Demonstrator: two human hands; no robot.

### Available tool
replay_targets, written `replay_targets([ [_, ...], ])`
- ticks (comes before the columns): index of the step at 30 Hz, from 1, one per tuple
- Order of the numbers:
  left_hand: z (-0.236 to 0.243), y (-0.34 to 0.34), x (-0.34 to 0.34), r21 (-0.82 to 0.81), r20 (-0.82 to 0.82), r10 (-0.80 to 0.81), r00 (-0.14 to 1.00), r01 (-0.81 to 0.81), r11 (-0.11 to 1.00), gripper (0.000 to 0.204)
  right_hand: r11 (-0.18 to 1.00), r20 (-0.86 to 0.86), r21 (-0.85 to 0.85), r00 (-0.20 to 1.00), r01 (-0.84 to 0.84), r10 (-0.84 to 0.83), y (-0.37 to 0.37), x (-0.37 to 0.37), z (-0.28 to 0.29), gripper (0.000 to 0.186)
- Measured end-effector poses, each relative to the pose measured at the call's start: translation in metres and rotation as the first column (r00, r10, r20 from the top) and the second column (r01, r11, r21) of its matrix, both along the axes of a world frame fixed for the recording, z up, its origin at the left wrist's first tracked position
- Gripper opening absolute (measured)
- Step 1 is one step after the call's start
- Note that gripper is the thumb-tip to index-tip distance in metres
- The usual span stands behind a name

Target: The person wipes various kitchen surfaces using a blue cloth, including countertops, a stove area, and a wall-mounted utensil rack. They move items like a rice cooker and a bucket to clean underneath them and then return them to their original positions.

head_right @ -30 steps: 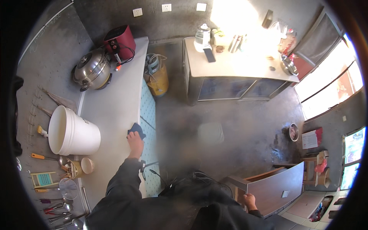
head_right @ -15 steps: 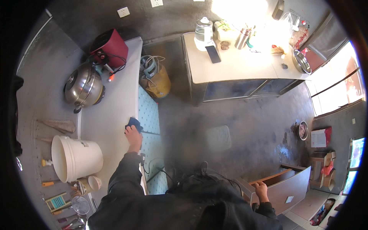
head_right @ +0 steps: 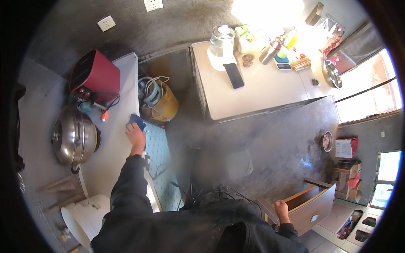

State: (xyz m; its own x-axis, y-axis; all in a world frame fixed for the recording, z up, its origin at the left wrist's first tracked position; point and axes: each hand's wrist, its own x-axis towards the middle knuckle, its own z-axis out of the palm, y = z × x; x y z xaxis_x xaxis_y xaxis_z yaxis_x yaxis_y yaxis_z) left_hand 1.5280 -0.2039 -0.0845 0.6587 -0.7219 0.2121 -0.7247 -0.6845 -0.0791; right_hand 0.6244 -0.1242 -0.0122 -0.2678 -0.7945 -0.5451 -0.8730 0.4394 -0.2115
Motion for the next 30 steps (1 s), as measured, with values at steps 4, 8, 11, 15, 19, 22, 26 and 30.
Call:
replay_targets([
  [4,-0.006,-0.074,0.045,0.008,-0.026,-0.014,1.000,0.014,1.000,0.051,1.000,0.014,0.023,1.000,0.003,-0.004,-0.018,0.025,0.006,0.034],
  [8,-0.011,-0.122,0.083,-0.020,-0.069,-0.004,0.998,0.003,1.000,0.053,1.000,0.004,-0.006,1.000,0.024,-0.024,-0.027,0.062,-0.001,0.037],
  [11,-0.015,-0.128,0.110,-0.129,-0.085,-0.023,0.996,0.012,0.992,0.052,1.000,0.016,0.011,1.000,0.007,-0.007,-0.041,0.107,0.011,0.037],
  [15,-0.007,-0.177,0.079,-0.420,-0.225,-0.269,0.937,0.156,0.894,0.050,0.992,0.054,-0.035,0.991,0.123,-0.121,-0.025,0.125,0.016,0.035],
  [19,0.049,-0.279,-0.037,-0.511,-0.250,-0.615,0.748,0.438,0.740,0.060,0.974,0.067,-0.018,0.973,0.224,-0.223,-0.008,0.131,0.009,0.033],
  [22,0.060,-0.330,-0.126,-0.390,-0.259,-0.738,0.623,0.632,0.670,0.071,0.974,0.071,-0.076,0.976,0.213,-0.208,-0.006,0.123,0.000,0.032],
  [26,0.012,-0.334,-0.198,-0.098,-0.378,-0.743,0.552,0.775,0.625,0.079,0.955,0.152,-0.105,0.953,0.278,-0.261,-0.008,0.123,-0.016,0.030],
  [30,-0.006,-0.340,-0.212,-0.081,-0.409,-0.730,0.548,0.775,0.627,0.077,0.900,0.095,-0.280,0.942,0.335,-0.321,0.047,0.118,-0.040,0.031],
])
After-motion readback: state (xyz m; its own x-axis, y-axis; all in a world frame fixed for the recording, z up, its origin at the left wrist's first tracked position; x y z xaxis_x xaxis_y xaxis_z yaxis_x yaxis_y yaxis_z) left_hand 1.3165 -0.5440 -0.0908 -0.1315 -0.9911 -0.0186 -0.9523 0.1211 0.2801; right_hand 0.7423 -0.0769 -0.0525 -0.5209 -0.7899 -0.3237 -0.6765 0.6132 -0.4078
